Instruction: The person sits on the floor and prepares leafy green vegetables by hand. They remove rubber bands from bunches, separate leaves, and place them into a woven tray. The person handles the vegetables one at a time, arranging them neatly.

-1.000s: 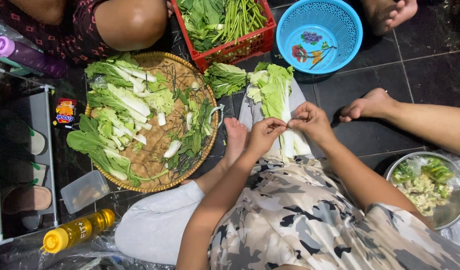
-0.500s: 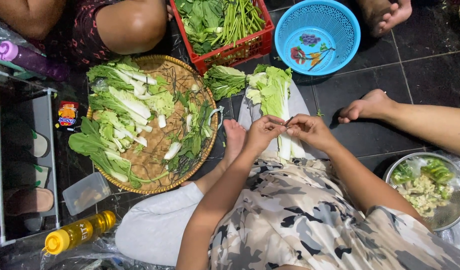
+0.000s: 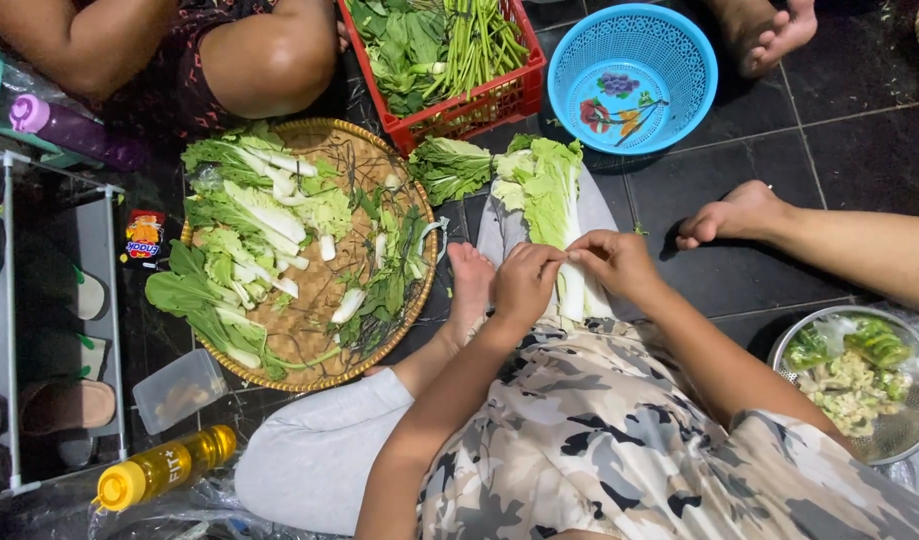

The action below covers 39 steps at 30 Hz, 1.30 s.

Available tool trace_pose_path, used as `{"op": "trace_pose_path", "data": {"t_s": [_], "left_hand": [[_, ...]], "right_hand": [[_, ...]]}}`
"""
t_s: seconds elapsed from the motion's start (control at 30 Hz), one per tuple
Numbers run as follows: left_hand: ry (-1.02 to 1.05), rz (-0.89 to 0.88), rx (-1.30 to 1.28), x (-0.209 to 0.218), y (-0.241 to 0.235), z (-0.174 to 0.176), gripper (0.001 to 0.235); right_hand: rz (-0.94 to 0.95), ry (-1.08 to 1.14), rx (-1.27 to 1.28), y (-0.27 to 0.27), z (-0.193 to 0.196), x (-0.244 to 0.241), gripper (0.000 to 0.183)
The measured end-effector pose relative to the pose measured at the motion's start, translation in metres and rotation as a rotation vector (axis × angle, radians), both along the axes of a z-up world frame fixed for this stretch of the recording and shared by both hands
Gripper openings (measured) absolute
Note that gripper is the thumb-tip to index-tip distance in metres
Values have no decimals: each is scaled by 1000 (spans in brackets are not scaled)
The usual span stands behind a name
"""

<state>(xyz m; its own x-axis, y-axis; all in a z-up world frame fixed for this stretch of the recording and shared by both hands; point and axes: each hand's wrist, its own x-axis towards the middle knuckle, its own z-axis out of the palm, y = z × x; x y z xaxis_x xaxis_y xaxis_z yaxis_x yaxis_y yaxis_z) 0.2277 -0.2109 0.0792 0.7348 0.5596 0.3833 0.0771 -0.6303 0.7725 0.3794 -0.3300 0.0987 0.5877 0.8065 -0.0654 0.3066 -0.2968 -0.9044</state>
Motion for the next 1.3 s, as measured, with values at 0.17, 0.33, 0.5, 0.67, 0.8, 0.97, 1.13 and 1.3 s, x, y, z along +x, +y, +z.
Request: {"op": "trace_pose_path", "data": {"t_s": [0.17,0.33,0.5,0.67,0.8,0.97,1.13,1.3], "left_hand": [[39,25,-218,0,6,3,12],[142,54,-261,-4,8,23,6],[240,55,-210,-4,7,31,3],[268,34,-82,-7,9,39,4],[283,-3,46,-14,11,29,8],[264,-9,107,-29,18,18,18],[259,-10,-85,-34,18,19,11],[242,-105,-289,-24,15,55,8]], "right_hand": [[274,-104,-18,0,41,-3,9],[277,-63,8,-2,37,-3,13],[120,-75,91,-4,22,-7,14],[-8,-62,241,-5,5,-12,14],[-38,-69,259,-8,19,-8,9],[-99,-56,175,-29,-31,12,6],[-199,73,106,-34,-54,11,5],[-148,83,91,-23,-18,4,7]]}}
